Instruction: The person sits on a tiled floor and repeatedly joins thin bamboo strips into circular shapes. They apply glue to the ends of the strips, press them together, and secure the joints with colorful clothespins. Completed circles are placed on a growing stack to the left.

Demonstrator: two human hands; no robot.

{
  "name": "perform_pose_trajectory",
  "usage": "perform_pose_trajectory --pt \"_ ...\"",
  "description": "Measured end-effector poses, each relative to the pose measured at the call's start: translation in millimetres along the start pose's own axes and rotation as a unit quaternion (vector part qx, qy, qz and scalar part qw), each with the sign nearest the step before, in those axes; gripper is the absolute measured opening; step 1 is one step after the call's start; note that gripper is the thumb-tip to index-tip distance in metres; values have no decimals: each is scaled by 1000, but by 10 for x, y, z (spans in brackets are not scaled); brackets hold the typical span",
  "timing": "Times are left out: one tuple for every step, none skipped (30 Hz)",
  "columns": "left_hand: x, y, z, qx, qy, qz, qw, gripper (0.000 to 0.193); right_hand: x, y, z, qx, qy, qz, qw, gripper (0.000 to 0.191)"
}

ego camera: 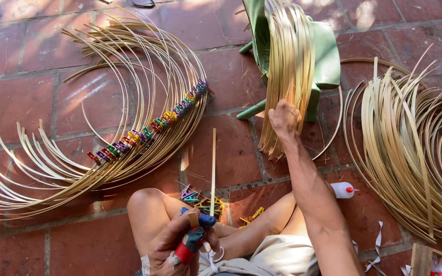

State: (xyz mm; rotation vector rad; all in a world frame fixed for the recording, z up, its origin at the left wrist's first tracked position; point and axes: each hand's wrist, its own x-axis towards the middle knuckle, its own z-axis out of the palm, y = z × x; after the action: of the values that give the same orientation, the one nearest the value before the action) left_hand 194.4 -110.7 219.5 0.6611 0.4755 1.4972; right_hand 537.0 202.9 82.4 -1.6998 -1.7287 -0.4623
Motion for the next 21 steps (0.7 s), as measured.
perform_pose_trajectory --pt "-4 19 -9 7 -7 -3 1000 37 -68 -41 -87 34 -75 88 993 12" --pt "-5 38 -22 13 -14 -7 1000 35 -149 -55 -193 67 -149 175 971 27" --pt "-3 55 -37 18 -20 -12 1000 33 -231 -40 -304 81 -113 187 972 22" --pt "5 62 -53 17 -17 -17 1000 33 -317 -3 -402 95 -77 199 972 17" --pt "17 67 -68 19 -14 -22 999 33 -404 25 -465 110 -40 210 971 13" --pt "25 66 -81 20 -10 -28 999 33 -514 51 -512 104 -79 224 966 14" --pt "36 62 -88 22 -6 -33 999 33 -611 86 -538 98 -118 237 959 15" --pt "46 51 -91 23 -5 -38 999 33 -692 136 -547 93 -155 249 952 17" --pt "57 39 -88 24 -4 -41 999 32 -758 180 -532 76 -147 227 960 12" --pt "59 29 -80 23 -3 -53 998 34 -817 217 -506 59 -141 204 967 8" --pt "62 18 -70 24 -1 -63 998 36 -855 256 -475 44 -135 179 973 6" --pt "62 10 -58 25 2 -71 997 39 -877 292 -453 41 -101 157 982 6" --pt "61 1 -45 27 3 -66 997 38 -868 300 -459 38 -68 135 988 6" --pt "57 -10 -32 29 6 -59 998 38 -861 319 -460 35 -34 110 993 6" --pt "58 -22 -21 30 7 -48 998 37 -840 346 -458 21 -64 131 989 8" --pt "54 -37 -12 22 15 -41 999 39 -819 381 -473 7 -97 153 983 12" --pt "48 -48 -3 15 23 -38 999 40 -793 374 -535 -9 -132 177 975 16" --pt "45 -65 2 8 29 -33 999 41 -740 345 -600 27 -131 177 975 15" --pt "37 -78 7 -14 23 -26 999 44 -664 303 -685 62 -131 178 973 14" --pt "22 -90 12 -35 18 -20 999 46 -614 245 -803 96 -134 180 970 13" --pt "12 -100 16 -56 11 -11 998 48 -519 174 -925 186 -132 198 953 7"
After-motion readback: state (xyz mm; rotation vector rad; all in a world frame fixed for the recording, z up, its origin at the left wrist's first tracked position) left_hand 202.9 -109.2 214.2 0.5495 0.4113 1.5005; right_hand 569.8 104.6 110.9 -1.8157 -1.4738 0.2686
